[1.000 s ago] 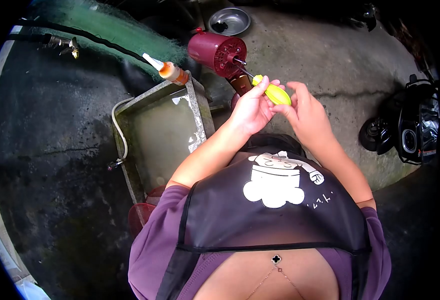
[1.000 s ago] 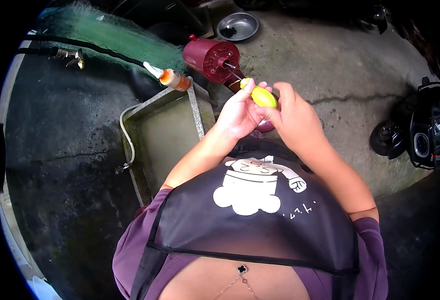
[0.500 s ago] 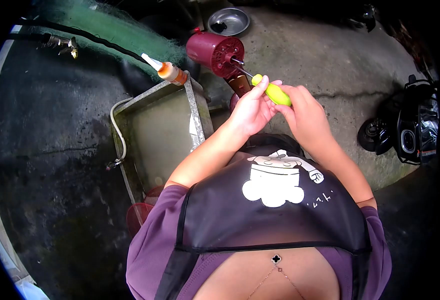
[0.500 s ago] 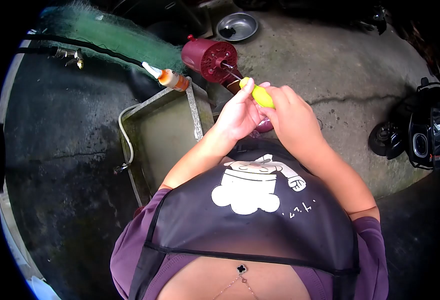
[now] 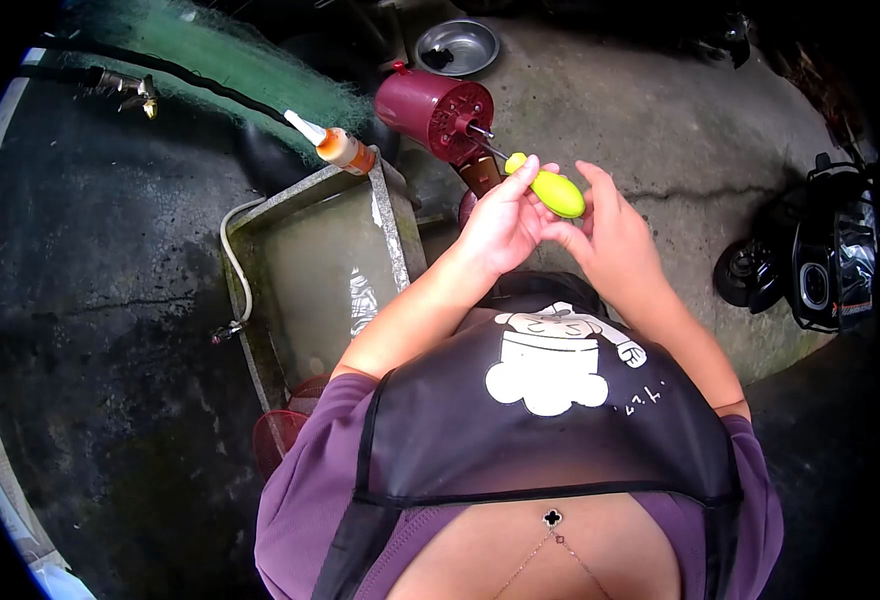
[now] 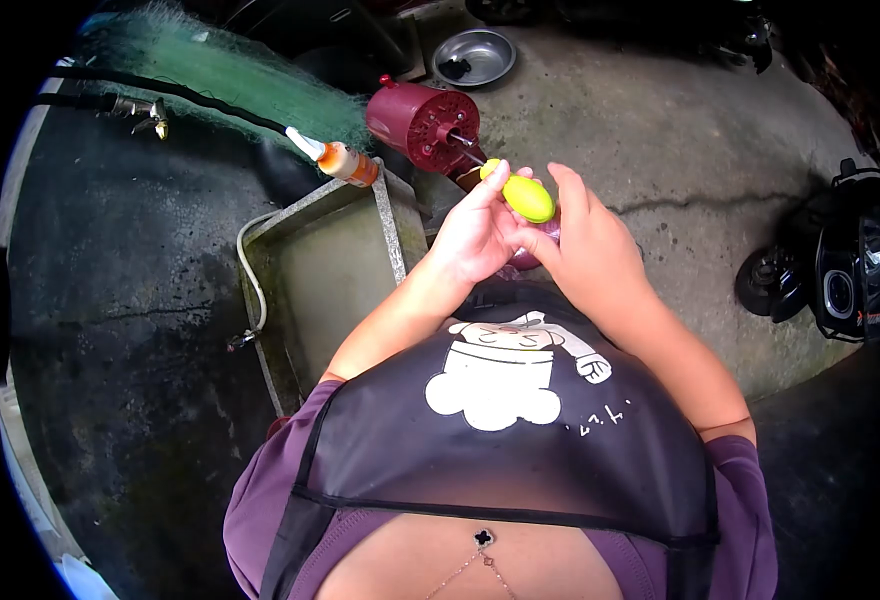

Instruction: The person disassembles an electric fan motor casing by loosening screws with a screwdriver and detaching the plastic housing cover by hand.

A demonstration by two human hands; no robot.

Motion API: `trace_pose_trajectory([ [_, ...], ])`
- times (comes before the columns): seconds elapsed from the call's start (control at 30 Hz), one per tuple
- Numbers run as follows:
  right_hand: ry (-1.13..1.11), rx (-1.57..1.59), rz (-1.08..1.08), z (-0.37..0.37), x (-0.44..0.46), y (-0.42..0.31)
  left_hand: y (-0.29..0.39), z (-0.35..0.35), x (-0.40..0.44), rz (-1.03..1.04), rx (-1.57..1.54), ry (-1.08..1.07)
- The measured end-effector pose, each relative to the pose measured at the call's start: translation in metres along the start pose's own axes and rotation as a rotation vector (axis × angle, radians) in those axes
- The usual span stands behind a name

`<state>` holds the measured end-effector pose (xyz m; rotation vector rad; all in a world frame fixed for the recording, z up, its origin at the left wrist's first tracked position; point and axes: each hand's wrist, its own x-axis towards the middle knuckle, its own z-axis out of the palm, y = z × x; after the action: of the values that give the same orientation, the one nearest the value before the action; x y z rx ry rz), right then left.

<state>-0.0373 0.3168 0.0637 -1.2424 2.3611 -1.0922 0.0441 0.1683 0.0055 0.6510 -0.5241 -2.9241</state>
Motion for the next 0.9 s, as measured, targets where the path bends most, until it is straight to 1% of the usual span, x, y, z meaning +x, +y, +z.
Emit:
trace_pose_trajectory([
  [0.03, -0.002, 0.000, 0.000, 0.002, -0.001, 0.003, -0.003, -0.001, 0.001, 0.000, -0.002, 0.001],
  [0.1, 0.038, -0.032, -0.157, 0.007, 0.001, 0.013, -0.008, -0.001, 0.005, 0.034, -0.007, 0.032],
  [0.13, 0.038, -0.032, -0.159, 0.006, 0.003, 0.015, -0.007, -0.004, 0.007, 0.036, -0.007, 0.031],
  [0.2, 0.056, -0.149, -0.384, 0.003, 0.004, 0.017, -0.007, -0.010, 0.006, -0.019, 0.015, -0.071],
  [0.23, 0.055, -0.149, -0.383, 0.000, 0.003, 0.012, -0.006, -0.010, 0.005, -0.021, 0.013, -0.070],
  [0.3, 0.092, 0.067, -0.195, -0.003, 0.003, -0.004, 0.000, -0.006, 0.004, -0.037, 0.013, -0.106],
  [0.33, 0.091, 0.067, -0.196, -0.002, 0.005, -0.001, 0.000, -0.007, 0.005, -0.035, 0.012, -0.106],
  [0.4, -0.169, 0.036, 0.089, -0.003, 0.006, 0.010, -0.007, -0.009, 0.008, 0.036, 0.022, 0.003],
  [0.43, -0.168, 0.037, 0.088, -0.003, 0.004, 0.011, -0.009, -0.009, 0.009, 0.036, 0.023, 0.003],
  [0.5, 0.006, -0.036, -0.246, -0.002, 0.001, 0.011, -0.010, -0.006, 0.008, 0.002, -0.012, -0.003],
  [0.63, 0.059, 0.041, -0.210, -0.002, 0.004, 0.002, -0.003, 0.004, 0.004, 0.052, -0.001, 0.013],
  [0.7, -0.161, 0.050, 0.115, -0.003, 0.005, 0.004, -0.005, -0.009, 0.008, 0.021, 0.000, -0.020],
  [0.73, -0.159, 0.051, 0.115, -0.003, 0.004, 0.006, -0.009, -0.012, 0.010, 0.021, 0.002, -0.020],
  [0.8, -0.022, -0.065, -0.185, -0.002, 0.001, 0.009, -0.011, -0.009, 0.011, -0.003, -0.017, -0.018],
  [0.83, -0.021, -0.065, -0.184, -0.002, 0.000, 0.008, -0.011, -0.008, 0.010, -0.004, -0.016, -0.018],
  [0.9, 0.010, 0.062, -0.170, -0.005, 0.002, 0.001, -0.004, 0.003, 0.004, 0.010, -0.011, -0.023],
])
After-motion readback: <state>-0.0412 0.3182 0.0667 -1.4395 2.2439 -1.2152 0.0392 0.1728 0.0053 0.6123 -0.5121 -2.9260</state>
